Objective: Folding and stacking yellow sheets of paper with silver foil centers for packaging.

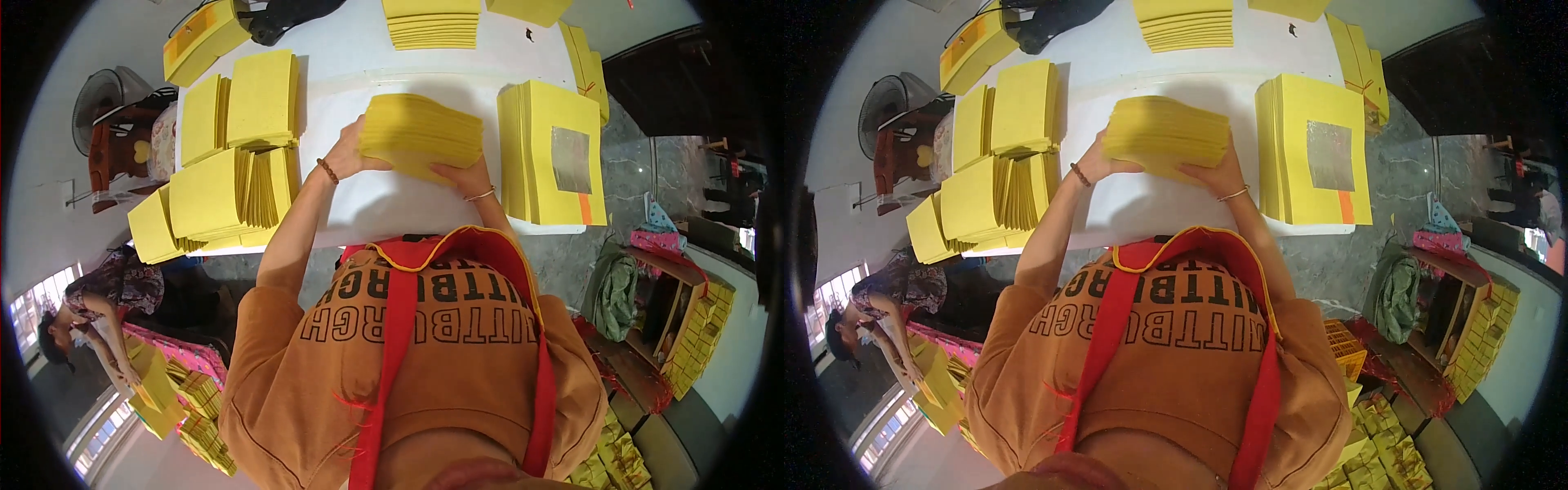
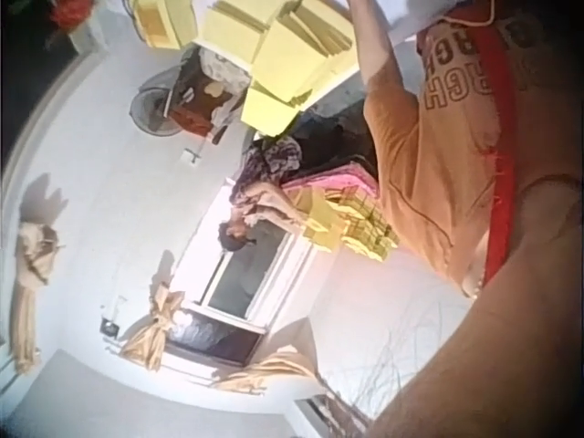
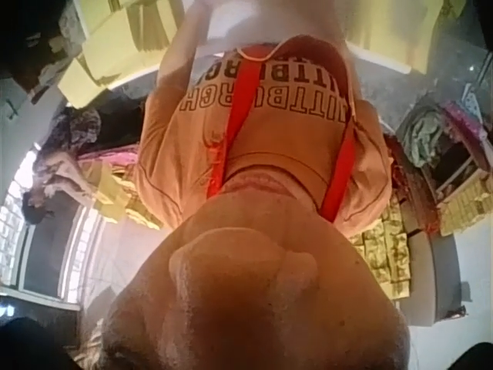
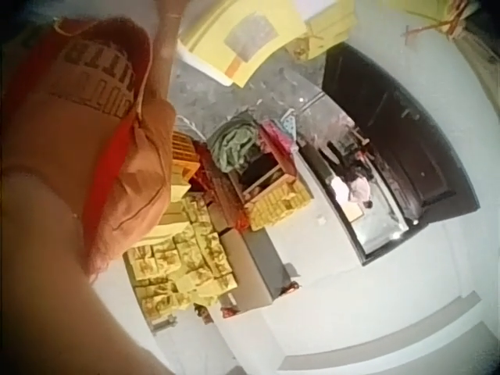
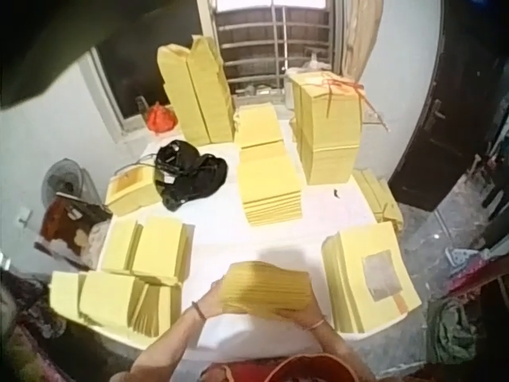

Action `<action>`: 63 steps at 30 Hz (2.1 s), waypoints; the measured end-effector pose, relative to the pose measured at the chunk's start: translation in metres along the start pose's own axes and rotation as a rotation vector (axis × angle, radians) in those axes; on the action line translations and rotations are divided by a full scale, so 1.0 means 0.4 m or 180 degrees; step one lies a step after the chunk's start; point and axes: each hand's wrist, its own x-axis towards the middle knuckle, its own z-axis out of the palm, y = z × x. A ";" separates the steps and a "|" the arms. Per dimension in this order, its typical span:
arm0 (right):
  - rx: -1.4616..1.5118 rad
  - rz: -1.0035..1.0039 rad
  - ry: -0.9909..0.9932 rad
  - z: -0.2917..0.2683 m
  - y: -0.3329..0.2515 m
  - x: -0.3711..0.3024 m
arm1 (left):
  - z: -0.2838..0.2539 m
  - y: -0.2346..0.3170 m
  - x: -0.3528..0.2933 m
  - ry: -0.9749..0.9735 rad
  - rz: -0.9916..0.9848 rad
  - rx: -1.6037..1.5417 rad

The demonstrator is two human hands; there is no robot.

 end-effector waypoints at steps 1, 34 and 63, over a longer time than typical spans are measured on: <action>0.0006 -0.0013 -0.0005 -0.002 0.003 0.001 | -0.003 0.036 -0.013 0.0247 0.0013 -0.0862; 0.2236 0.0811 0.0033 0.098 -0.073 0.097 | 0.058 0.070 -0.014 0.0594 -0.0186 -0.1535; -0.1253 -0.0914 -0.0201 0.026 0.099 0.068 | 0.044 0.096 0.003 0.0837 0.0415 -0.1048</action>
